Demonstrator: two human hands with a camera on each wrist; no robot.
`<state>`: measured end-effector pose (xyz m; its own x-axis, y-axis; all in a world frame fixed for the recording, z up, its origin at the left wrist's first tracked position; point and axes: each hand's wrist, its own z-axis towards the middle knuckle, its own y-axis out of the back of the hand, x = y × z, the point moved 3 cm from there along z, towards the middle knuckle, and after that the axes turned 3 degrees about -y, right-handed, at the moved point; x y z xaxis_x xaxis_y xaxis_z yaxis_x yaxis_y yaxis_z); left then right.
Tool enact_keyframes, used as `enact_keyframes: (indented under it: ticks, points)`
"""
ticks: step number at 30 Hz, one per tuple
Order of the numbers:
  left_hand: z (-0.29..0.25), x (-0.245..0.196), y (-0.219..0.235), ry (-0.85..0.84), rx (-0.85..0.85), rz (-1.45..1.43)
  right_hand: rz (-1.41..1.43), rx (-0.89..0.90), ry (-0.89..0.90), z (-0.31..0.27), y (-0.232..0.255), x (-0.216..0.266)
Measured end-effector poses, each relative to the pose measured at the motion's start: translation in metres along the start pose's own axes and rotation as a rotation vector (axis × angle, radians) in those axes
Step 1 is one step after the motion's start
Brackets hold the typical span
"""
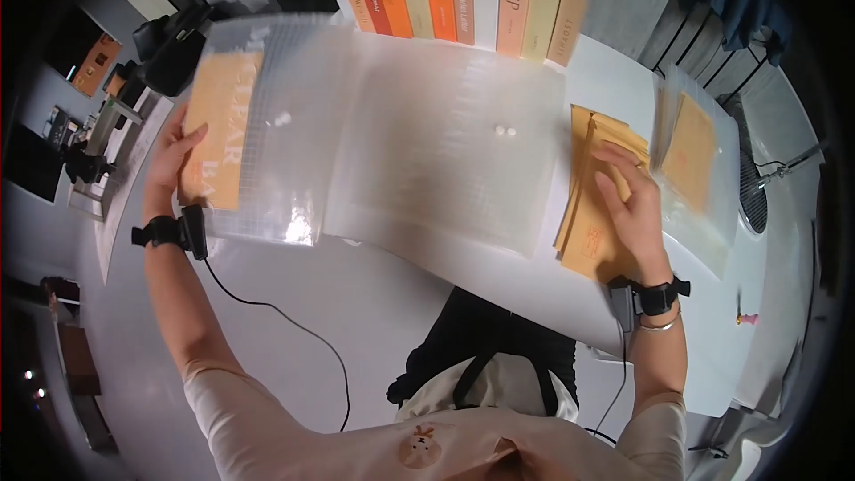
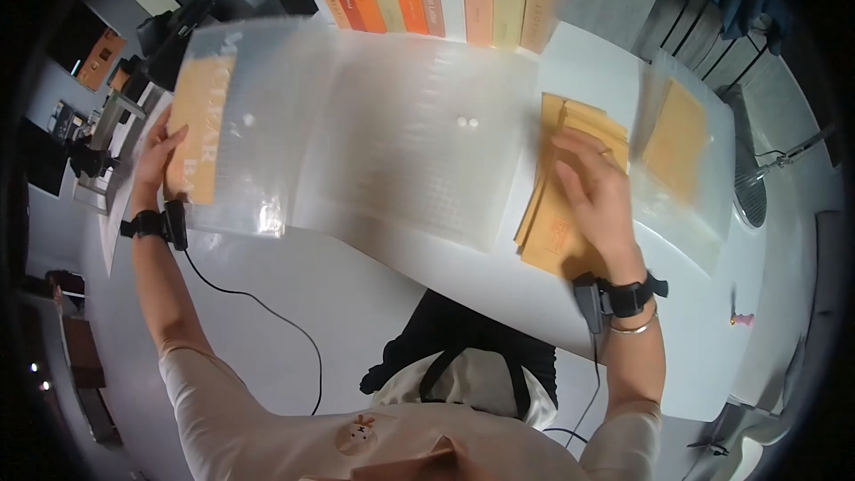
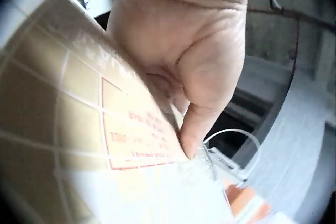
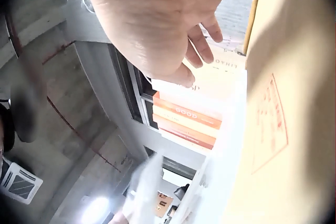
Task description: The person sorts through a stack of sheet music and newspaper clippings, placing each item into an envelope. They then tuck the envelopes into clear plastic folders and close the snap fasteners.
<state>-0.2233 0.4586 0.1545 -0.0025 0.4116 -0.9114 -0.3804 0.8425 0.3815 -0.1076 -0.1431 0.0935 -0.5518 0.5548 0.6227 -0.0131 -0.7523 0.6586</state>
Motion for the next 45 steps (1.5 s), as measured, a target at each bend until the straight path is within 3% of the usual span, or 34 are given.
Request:
enact_keyframes:
  ticks: [3,6,9,12,13,14,17,19,20,23,27,31,35,41,44,45]
  points:
    - [0.020,0.078,0.043,0.049,0.001,0.372,-0.107,-0.031,-0.017,-0.008,0.012,-0.015]
    - [0.015,0.121,0.028,0.060,-0.108,0.803,-0.221,-0.049,-0.083,-0.017,0.026,-0.034]
    - [0.013,0.132,0.003,0.220,0.103,0.651,-0.283,-0.051,-0.144,-0.027,0.035,-0.059]
    - [0.013,0.138,-0.006,0.170,0.040,0.545,-0.261,0.008,-0.310,-0.033,0.043,-0.062]
    - [0.013,0.129,-0.010,0.172,0.028,0.538,-0.242,0.030,-0.384,-0.034,0.043,-0.060]
    - [0.007,0.088,-0.032,0.279,-0.070,0.690,-0.240,0.037,-0.400,-0.035,0.044,-0.060]
    - [0.020,0.051,-0.070,-0.371,-0.145,0.815,-0.228,0.059,-0.452,-0.034,0.043,-0.067]
    - [-0.001,-0.027,-0.154,-0.370,0.116,0.696,-0.248,0.021,-0.428,-0.036,0.042,-0.070]
    - [-0.012,-0.044,-0.191,-0.421,0.204,0.707,-0.261,-0.011,-0.397,-0.037,0.041,-0.075]
    - [-0.039,-0.069,-0.286,-0.550,0.441,0.687,-0.196,-0.019,-0.443,-0.040,0.044,-0.082]
    - [-0.072,-0.091,-0.387,-0.753,0.582,0.493,-0.046,0.031,-0.544,-0.044,0.048,-0.074]
    - [-0.085,-0.103,-0.456,-0.462,0.734,0.402,0.127,0.030,-0.565,-0.046,0.043,-0.078]
    - [-0.071,-0.100,-0.473,-0.082,0.870,0.206,0.345,0.010,-0.561,-0.045,0.036,-0.088]
    - [-0.066,-0.080,-0.475,-0.102,0.788,-0.269,0.569,-0.025,-0.578,-0.039,0.030,-0.075]
    - [-0.067,-0.090,-0.469,0.005,0.779,-0.275,0.602,-0.061,-0.626,-0.039,0.035,-0.068]
    - [-0.066,-0.088,-0.469,-0.028,0.760,-0.248,0.593,-0.074,-0.640,-0.039,0.037,-0.067]
